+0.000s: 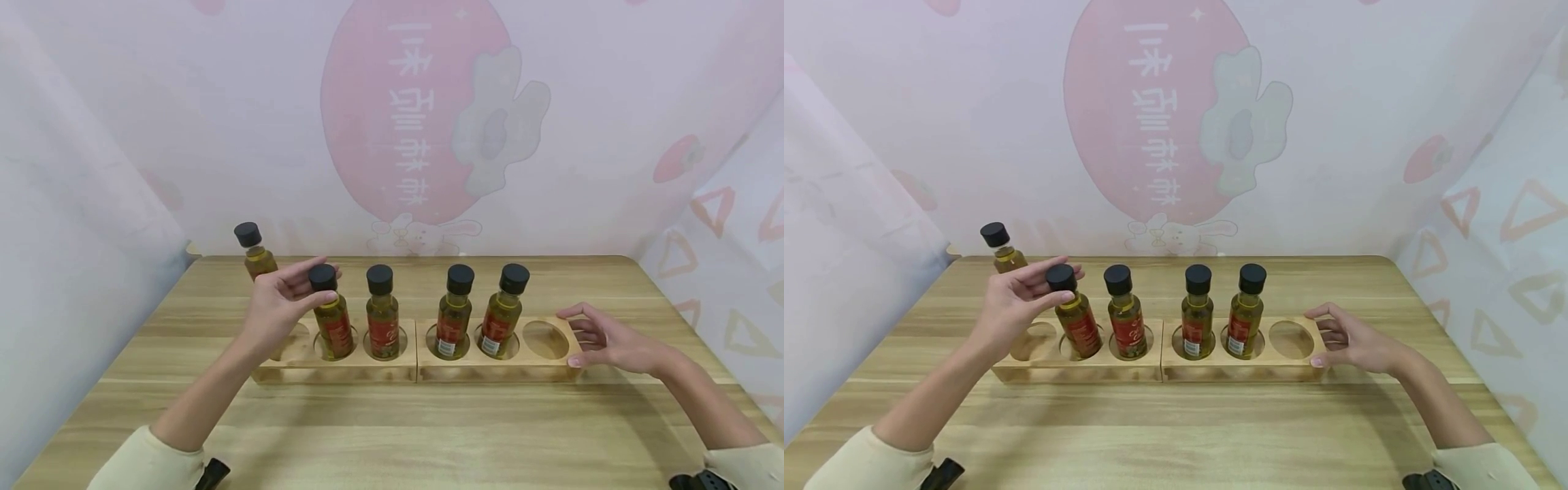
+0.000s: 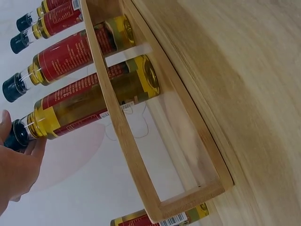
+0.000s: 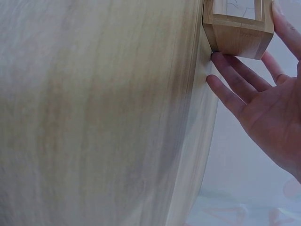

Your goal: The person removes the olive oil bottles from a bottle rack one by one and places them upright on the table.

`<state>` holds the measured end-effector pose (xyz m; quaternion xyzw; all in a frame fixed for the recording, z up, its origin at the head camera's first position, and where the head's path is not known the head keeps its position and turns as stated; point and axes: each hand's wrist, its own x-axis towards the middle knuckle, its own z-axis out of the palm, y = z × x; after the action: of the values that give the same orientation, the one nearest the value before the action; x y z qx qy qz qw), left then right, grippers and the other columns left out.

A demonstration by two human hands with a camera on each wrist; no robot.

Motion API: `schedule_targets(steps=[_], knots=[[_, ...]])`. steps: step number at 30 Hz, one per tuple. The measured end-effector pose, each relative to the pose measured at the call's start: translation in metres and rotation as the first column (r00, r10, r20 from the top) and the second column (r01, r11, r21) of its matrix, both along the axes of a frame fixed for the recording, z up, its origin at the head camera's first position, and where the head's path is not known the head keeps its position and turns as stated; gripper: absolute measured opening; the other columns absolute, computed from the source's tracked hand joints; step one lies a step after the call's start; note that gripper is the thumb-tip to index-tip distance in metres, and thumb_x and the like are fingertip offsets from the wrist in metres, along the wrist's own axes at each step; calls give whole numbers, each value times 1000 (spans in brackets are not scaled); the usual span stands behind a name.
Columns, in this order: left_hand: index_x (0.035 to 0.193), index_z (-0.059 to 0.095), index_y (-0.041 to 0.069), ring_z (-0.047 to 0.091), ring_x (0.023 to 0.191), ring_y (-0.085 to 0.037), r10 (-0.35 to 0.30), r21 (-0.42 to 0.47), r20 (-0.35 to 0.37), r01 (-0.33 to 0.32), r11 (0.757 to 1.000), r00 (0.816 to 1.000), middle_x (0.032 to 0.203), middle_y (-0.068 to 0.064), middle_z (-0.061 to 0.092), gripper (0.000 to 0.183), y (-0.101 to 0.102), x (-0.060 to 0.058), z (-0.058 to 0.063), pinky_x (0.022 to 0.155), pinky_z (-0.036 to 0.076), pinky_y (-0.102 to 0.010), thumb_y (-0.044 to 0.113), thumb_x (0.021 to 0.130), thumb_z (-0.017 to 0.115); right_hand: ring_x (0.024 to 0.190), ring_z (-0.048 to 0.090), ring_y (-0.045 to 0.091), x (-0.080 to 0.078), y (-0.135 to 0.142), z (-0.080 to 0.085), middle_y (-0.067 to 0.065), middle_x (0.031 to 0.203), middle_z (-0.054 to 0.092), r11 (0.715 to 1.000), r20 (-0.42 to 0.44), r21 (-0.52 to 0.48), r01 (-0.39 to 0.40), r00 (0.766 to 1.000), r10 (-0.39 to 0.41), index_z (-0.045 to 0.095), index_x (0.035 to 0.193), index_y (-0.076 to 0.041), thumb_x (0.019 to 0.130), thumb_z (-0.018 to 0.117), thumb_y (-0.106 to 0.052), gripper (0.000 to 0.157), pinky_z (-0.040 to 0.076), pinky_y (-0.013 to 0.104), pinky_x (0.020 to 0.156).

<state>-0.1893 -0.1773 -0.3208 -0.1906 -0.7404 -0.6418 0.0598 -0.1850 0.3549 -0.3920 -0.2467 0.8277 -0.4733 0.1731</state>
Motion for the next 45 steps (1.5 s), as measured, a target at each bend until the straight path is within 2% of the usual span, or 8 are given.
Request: schedule_targets(steps=[3,14,24,28,33,35,40,45], knots=[[143,56,-8,70,117,-14,3,2,4,-3,1000,1000,133,-28,64,54,3,1,0,94,58,-25,-8,92,73,129,45,67,0,0,0,47,143,43,1000,-1,5,6,1000,-6,29,147,9,93,76,-2,72,54,22,93],[139,59,-10,70,113,-6,15,-28,-35,-16,999,999,131,-26,66,48,4,-2,-1,95,57,-24,-6,94,73,126,49,65,0,1,-2,47,141,46,1000,-29,-15,-13,999,12,30,145,9,93,75,0,69,53,20,95],[137,61,-9,71,111,-6,43,-47,-51,-45,998,998,128,-23,69,46,2,-4,-1,95,57,-24,-5,93,75,128,47,66,1,0,0,47,142,44,1000,-28,-7,6,1000,-6,31,146,9,92,76,0,70,51,18,96],[135,63,-9,72,111,-11,58,-40,-74,-61,997,996,125,-24,70,46,2,-5,0,94,58,-25,-7,91,76,128,47,66,1,0,0,47,142,44,1000,-27,-6,9,1000,-9,31,146,8,92,76,-1,71,52,18,96],[134,63,-10,73,109,-10,62,-24,-90,-65,998,994,119,-7,76,46,2,-5,3,93,58,-25,-7,90,76,129,46,66,2,0,0,47,143,43,1000,-18,-1,13,1000,-13,31,146,8,92,76,-1,71,52,19,96],[134,63,-10,73,108,-8,61,-19,-89,-63,998,994,119,-5,76,46,3,-5,5,93,58,-25,-8,90,76,129,46,66,2,0,0,47,144,43,1000,-18,6,18,1000,-18,31,147,8,92,76,-2,71,52,19,96],[134,62,-12,73,106,-8,84,-19,-82,-85,996,993,120,-18,73,46,4,-3,9,92,58,-24,-10,90,75,130,45,66,2,0,1,47,144,42,1000,-16,10,26,1000,-26,31,147,7,92,76,-2,72,51,18,96],[134,62,-11,74,104,-7,104,-2,-65,-104,995,992,121,-23,71,46,6,-3,13,93,58,-23,-11,90,75,130,44,66,2,0,0,46,144,42,1000,-13,6,22,1000,-22,31,147,7,92,76,-2,72,51,18,96]])
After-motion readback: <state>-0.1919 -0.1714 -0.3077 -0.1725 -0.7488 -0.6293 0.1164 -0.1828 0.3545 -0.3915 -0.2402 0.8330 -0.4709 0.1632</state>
